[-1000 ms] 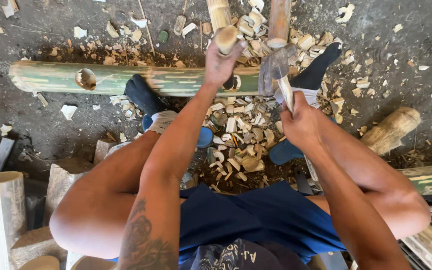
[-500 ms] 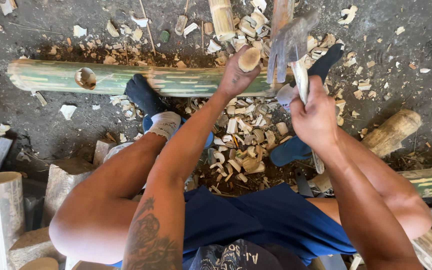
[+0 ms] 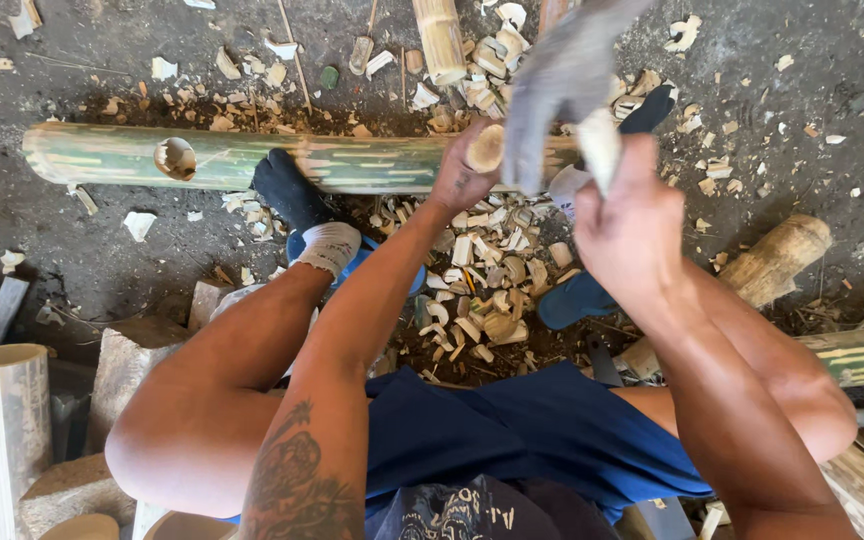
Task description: The person uses a chisel and mallet to carve a hole into a bamboo pole, then measures and marks another pole with a tape measure and pencil.
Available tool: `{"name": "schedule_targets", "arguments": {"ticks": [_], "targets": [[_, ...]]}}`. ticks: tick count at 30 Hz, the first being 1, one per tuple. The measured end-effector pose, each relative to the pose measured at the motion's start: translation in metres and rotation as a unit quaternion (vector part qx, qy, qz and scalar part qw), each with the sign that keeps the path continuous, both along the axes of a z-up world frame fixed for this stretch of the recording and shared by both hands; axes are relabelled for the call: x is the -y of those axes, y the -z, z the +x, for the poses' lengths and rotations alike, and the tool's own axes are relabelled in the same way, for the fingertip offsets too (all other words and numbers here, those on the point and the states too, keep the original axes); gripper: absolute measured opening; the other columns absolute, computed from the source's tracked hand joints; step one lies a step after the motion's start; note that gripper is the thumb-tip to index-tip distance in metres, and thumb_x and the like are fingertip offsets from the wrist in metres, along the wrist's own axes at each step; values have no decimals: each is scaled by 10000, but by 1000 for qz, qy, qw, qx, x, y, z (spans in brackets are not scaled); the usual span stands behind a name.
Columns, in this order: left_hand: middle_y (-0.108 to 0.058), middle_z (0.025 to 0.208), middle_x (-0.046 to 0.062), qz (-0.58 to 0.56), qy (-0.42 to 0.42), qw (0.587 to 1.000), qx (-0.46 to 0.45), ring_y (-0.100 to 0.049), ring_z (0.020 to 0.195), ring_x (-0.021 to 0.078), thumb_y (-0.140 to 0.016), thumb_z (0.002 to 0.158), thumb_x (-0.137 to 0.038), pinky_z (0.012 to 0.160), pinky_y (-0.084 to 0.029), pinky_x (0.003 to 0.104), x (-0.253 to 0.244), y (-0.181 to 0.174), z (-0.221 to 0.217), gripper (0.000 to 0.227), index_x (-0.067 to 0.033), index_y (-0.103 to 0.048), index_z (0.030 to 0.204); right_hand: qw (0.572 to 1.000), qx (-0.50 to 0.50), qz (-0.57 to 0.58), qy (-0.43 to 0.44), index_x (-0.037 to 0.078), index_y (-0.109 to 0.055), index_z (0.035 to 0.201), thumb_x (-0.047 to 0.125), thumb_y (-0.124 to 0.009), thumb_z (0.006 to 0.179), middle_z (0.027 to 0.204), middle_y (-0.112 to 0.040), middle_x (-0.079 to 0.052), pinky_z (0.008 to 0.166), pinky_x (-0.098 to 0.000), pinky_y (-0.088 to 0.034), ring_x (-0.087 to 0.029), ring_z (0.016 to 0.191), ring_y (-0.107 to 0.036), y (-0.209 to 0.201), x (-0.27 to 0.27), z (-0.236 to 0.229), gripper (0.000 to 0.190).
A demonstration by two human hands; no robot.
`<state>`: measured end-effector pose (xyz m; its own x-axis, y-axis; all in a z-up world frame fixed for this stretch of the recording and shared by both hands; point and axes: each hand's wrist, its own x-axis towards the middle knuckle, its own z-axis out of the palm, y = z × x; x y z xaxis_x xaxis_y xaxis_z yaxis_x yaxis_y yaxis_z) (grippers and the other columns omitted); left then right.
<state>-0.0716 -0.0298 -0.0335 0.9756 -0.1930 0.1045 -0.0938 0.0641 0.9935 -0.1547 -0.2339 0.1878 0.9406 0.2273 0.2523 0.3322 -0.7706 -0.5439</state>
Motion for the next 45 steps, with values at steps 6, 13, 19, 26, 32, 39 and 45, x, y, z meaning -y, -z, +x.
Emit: {"name": "schedule_targets", "arguments": {"ticks": [6,13,19,26,32,39,45], "targets": [[-719,1208,92,107,-25,994,-9,-718,1125,212,-843,855,-181,1052,-596,375,-8,-1,-1,446,-102,-646,1248,998,-66,-5,19,-90,-415,1190,-46,-594,918,792,-666,-233,419,-401,-577,-337,560,-687,31,-31,7,328],[-710,1105,83,83,-9,996,-32,-693,1011,220,-821,885,-191,936,-612,404,-12,3,-11,334,-85,-675,1166,984,-133,-115,-29,-101,-488,1134,-59,-563,929,760,-651,-226,386,-395,-508,-285,484,-657,18,-25,1,222],[-719,1073,64,78,-45,996,27,-725,1017,201,-813,858,-151,929,-635,364,-17,8,-12,321,-110,-660,1137,991,-123,-43,-17,-70,-437,1184,30,-532,1024,881,-679,-195,557,-445,-608,-303,709,-721,4,-28,8,211],[-729,1078,95,206,-45,972,108,-731,1008,236,-807,896,-158,934,-638,403,-16,27,-4,324,-95,-664,1180,955,-251,-161,12,4,-459,1201,142,-609,884,809,-676,-323,729,-633,-503,-527,760,-667,98,-27,22,376],[-747,1120,163,116,-254,959,-53,-767,1064,295,-784,923,-200,923,-634,387,1,42,52,370,-40,-612,1209,978,-196,-41,58,-8,-468,1162,91,-586,915,798,-663,-343,717,-609,-514,-548,766,-660,104,-8,21,291],[-570,1182,185,123,-214,969,19,-653,1082,279,-877,826,-259,905,-610,381,-9,11,23,717,-127,-325,1264,970,-217,25,110,23,-520,1128,53,-550,952,777,-674,-303,618,-543,-535,-476,702,-697,84,-7,12,181],[-669,1092,98,-57,-260,963,28,-692,985,198,-801,898,-219,835,-649,318,-43,-19,36,473,-47,-539,1253,978,-178,75,75,19,-543,1078,14,-560,934,824,-693,-259,628,-492,-548,-428,743,-722,75,-23,18,145]]}}
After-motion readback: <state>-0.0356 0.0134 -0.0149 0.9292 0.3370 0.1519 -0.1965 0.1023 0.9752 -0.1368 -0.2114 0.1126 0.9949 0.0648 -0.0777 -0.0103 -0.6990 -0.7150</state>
